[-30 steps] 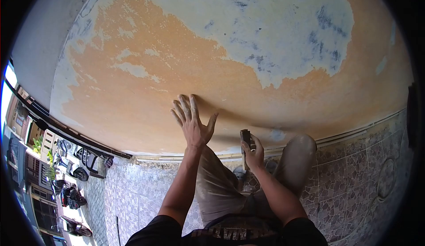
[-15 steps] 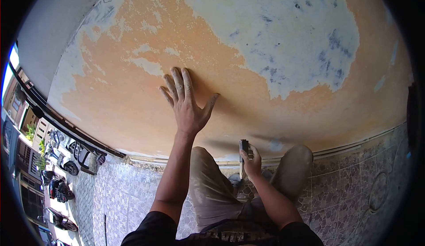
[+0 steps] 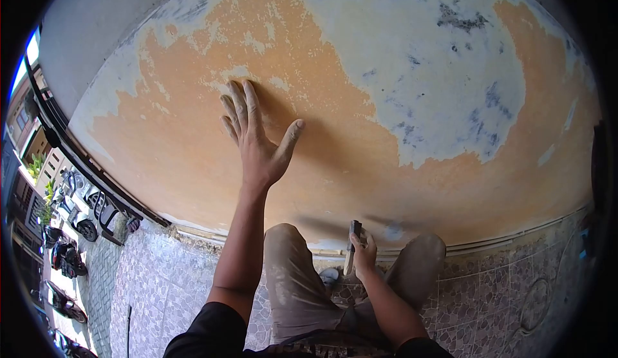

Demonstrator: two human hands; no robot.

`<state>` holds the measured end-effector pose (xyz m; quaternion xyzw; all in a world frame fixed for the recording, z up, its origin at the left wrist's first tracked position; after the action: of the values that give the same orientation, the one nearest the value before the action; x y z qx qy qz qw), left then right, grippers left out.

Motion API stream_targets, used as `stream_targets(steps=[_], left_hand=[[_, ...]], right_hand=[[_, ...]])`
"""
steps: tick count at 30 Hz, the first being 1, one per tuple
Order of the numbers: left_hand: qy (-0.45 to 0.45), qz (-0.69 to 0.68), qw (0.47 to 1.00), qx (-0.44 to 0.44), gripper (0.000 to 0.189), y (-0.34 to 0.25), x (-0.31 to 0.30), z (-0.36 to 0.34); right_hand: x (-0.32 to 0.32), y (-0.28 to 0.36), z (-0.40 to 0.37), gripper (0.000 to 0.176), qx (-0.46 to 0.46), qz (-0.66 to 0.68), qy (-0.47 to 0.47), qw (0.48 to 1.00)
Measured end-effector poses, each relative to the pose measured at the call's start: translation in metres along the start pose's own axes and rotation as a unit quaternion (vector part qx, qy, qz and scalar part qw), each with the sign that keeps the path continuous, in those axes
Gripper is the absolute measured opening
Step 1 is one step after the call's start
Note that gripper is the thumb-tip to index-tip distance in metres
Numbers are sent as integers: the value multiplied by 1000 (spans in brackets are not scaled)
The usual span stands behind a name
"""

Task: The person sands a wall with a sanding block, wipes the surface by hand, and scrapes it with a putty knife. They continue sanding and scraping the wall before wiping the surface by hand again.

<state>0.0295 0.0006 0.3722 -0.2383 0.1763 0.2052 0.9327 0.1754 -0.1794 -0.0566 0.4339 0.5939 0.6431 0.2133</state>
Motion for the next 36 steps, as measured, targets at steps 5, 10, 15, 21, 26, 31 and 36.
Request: stream_targets(steps=[5, 10, 15, 21, 26, 31, 36], left_hand=[[47, 63, 997, 27, 105, 0, 12, -17], [82, 79, 993, 25, 107, 9, 25, -47], [108, 63, 992, 13, 108, 20, 34, -69], [40, 55, 997, 28, 107, 12, 11, -22], [-76, 65, 993, 61, 107, -17, -3, 46], [-156, 66, 981, 97, 101, -52, 0, 72], [-147, 56, 979, 132, 91, -84, 22, 62]], right_hand=[[1, -11, 1, 45, 20, -16, 8, 1000], [6, -2, -6, 45, 30, -4, 14, 999], [4, 1, -6, 45, 52, 26, 18, 998], [-3, 6, -7, 45, 91, 50, -10, 995], [-7, -9, -4, 44, 109, 66, -21, 992], [-8, -24, 0, 39, 91, 25, -17, 995], [-9, -24, -1, 47, 120, 17, -9, 993]])
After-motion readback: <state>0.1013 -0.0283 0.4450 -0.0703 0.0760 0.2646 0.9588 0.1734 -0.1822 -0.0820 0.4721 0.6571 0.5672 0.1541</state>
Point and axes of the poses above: each hand's wrist, its own z-axis towards the middle knuckle, its own x-axis out of the palm, y = z × x, the point moved 9 cm from there along z, towards the middle knuckle, and after that the axes turned 6 degrees about -x, right-handed, at the moved point
